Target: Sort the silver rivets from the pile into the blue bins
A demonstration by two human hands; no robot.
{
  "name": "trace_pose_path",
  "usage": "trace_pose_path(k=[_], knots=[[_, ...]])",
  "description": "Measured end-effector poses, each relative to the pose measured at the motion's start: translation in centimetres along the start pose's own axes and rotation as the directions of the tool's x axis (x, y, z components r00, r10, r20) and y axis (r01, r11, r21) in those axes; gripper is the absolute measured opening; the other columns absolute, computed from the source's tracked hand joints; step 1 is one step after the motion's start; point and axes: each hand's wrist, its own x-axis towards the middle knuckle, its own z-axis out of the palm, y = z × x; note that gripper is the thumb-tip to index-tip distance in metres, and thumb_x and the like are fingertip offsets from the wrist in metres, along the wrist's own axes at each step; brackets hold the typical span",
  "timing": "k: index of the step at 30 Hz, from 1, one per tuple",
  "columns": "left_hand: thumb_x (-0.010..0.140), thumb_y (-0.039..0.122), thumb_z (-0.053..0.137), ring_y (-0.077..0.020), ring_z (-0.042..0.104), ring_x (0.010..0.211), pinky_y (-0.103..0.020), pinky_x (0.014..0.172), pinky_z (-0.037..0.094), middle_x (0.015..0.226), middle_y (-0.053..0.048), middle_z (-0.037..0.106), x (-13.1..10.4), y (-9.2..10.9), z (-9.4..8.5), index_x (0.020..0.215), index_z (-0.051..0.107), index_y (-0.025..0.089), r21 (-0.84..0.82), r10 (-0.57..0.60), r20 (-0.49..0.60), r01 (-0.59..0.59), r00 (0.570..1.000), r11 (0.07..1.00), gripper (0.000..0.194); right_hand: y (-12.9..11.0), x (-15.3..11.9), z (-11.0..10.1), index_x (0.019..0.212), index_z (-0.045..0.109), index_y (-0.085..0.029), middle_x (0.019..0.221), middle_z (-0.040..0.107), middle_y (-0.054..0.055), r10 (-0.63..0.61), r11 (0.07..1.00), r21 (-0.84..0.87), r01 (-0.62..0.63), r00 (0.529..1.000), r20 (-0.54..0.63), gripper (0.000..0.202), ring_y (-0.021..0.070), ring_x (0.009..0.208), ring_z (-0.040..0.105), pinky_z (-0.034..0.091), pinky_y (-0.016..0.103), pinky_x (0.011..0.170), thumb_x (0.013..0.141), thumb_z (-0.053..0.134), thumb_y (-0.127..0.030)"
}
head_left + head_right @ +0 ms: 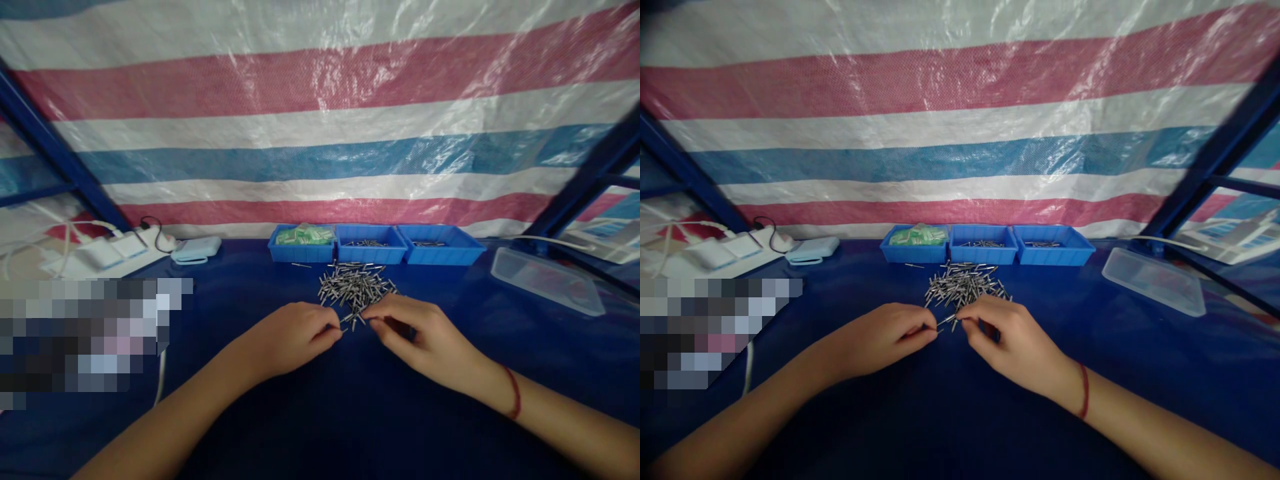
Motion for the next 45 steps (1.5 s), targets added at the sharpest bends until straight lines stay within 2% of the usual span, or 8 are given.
trace_pose_path(k=[5, 10, 14, 19, 25, 29, 38, 45], knots=[[0.091, 0.026, 0.044, -0.0103, 0.052, 0.064, -0.022, 0.062, 0.038, 0.075, 0.002, 0.06, 0.5, 1.2, 1.2, 0.088, 0.059, 0.018, -0.248, -0.045, -0.147, 0.007, 0.988, 0.969, 0.018, -0.4, -0.1, 0.4, 0.093, 0.067, -0.02, 0.073, 0.064, 0.002, 0.065, 0.992, 0.106, -0.066, 0.998, 0.016, 0.015, 0.0109, 0.057, 0.054, 0.045, 0.024, 0.051, 0.083, 0.056, -0.023], [0.091, 0.029, 0.043, -0.0098, 0.049, 0.062, -0.021, 0.058, 0.036, 0.07, 0.003, 0.056, 0.7, 1.7, 1.9, 0.085, 0.057, 0.018, -0.388, -0.108, -0.17, 0.034, 0.979, 0.921, 0.019, -0.2, -0.2, 0.9, 0.087, 0.066, -0.019, 0.065, 0.06, 0.0, 0.229, 0.921, 0.325, -0.216, 0.973, -0.001, 0.016, 0.0106, 0.054, 0.052, 0.044, 0.023, 0.048, 0.082, 0.059, -0.033], [0.091, 0.028, 0.044, -0.009, 0.046, 0.06, -0.021, 0.057, 0.034, 0.067, 0.004, 0.052, 0.8, 1.7, 2.0, 0.079, 0.056, 0.017, -0.399, -0.106, -0.178, 0.027, 0.978, 0.917, 0.02, -0.3, -0.2, 0.8, 0.087, 0.065, -0.019, 0.072, 0.063, 0.002, 0.227, 0.905, 0.374, -0.205, 0.974, -0.015, 0.016, 0.0125, 0.061, 0.057, 0.047, 0.025, 0.052, 0.081, 0.059, -0.033], [0.091, 0.028, 0.044, -0.0086, 0.043, 0.059, -0.021, 0.056, 0.032, 0.065, 0.005, 0.048, 0.9, 2.0, 2.2, 0.079, 0.055, 0.017, -0.401, -0.083, -0.185, 0.002, 0.979, 0.916, 0.019, -0.7, -0.2, 0.6, 0.08, 0.064, -0.018, 0.075, 0.065, 0.003, 0.205, 0.916, 0.359, -0.181, 0.978, -0.028, 0.014, 0.014, 0.067, 0.06, 0.048, 0.026, 0.055, 0.082, 0.059, -0.031], [0.089, 0.03, 0.048, -0.0102, 0.047, 0.064, -0.022, 0.059, 0.037, 0.074, 0.002, 0.053, 0.8, 1.8, 2.4, 0.095, 0.056, 0.018, -0.411, -0.057, -0.212, -0.036, 0.976, 0.911, 0.015, -0.7, -0.3, 0.5, 0.079, 0.065, -0.019, 0.074, 0.065, 0.003, 0.193, 0.921, 0.356, -0.157, 0.979, -0.069, 0.013, 0.0145, 0.067, 0.061, 0.049, 0.027, 0.057, 0.082, 0.059, -0.03], [0.089, 0.028, 0.049, -0.0107, 0.05, 0.07, -0.022, 0.064, 0.04, 0.081, 0.0, 0.056, 0.9, 1.6, 2.6, 0.085, 0.059, 0.017, -0.353, -0.011, -0.25, -0.081, 0.968, 0.932, 0.015, -0.7, -0.3, 0.6, 0.081, 0.065, -0.019, 0.075, 0.065, 0.003, 0.176, 0.927, 0.349, -0.14, 0.982, -0.075, 0.012, 0.0153, 0.068, 0.061, 0.049, 0.028, 0.057, 0.083, 0.058, -0.029], [0.088, 0.028, 0.05, -0.01, 0.053, 0.065, -0.021, 0.061, 0.039, 0.071, 0.003, 0.06, 0.9, 2.0, 2.5, 0.086, 0.06, 0.018, -0.417, -0.098, -0.228, -0.006, 0.969, 0.909, 0.015, -0.8, -0.4, 0.3, 0.08, 0.063, -0.019, 0.073, 0.063, 0.003, 0.121, 0.968, 0.233, -0.097, 0.988, -0.092, 0.012, 0.0142, 0.065, 0.058, 0.046, 0.027, 0.054, 0.085, 0.054, -0.026], [0.081, 0.024, 0.058, -0.0108, 0.055, 0.065, -0.023, 0.063, 0.043, 0.075, 0.002, 0.064, 1.2, 1.9, 2.6, 0.084, 0.061, 0.019, -0.416, -0.19, -0.38, 0.016, 0.905, 0.909, 0.007, -0.3, -0.6, 0.3, 0.089, 0.06, -0.021, 0.075, 0.059, 0.002, 0.013, 0.995, 0.103, 0.0, 0.991, -0.133, 0.01, 0.0131, 0.065, 0.055, 0.044, 0.027, 0.056, 0.085, 0.051, -0.018]])
